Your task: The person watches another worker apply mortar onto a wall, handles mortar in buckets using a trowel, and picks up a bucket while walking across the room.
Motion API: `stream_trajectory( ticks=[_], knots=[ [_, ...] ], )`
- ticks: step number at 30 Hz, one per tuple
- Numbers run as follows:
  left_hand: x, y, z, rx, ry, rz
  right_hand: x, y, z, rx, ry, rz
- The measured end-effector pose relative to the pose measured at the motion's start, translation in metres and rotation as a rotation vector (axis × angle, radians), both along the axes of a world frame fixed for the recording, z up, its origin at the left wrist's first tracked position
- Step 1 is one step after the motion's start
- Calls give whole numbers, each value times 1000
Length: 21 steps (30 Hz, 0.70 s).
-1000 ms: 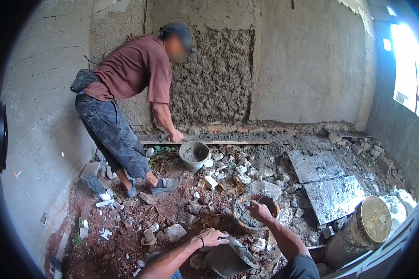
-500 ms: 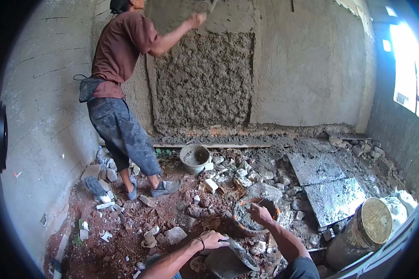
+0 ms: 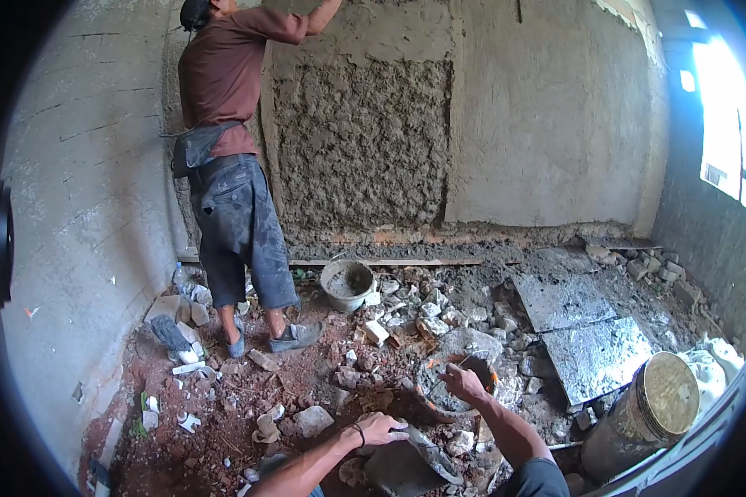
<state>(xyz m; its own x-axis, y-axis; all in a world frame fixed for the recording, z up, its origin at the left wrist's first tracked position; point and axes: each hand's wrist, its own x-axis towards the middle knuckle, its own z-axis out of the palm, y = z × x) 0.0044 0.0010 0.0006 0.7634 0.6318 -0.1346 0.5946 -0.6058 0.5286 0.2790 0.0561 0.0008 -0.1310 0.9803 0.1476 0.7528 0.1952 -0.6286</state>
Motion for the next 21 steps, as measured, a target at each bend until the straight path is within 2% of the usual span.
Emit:
stream_trajectory(
  ticks=[4, 6, 9, 15, 16, 18, 21],
  knots=[
    [1, 1, -1, -14, 8, -1, 3, 0, -2, 21, -40, 41],
    [1, 3, -5, -14, 4, -14, 5, 1, -5, 175, -116, 129],
    [0, 4, -11, 7, -16, -14, 2, 0, -3, 56, -15, 42],
    [1, 4, -7, 5, -25, -25, 3, 1, -4, 14, 18, 9],
    [1, 6, -14, 11, -25, -16, 5, 3, -9, 13, 18, 9],
    [2, 7, -19, 16, -25, -8, 9, 5, -16, 201, -120, 134],
    [2, 6, -18, 2, -30, 1, 9, 6, -17, 116, -81, 104]
  ],
)
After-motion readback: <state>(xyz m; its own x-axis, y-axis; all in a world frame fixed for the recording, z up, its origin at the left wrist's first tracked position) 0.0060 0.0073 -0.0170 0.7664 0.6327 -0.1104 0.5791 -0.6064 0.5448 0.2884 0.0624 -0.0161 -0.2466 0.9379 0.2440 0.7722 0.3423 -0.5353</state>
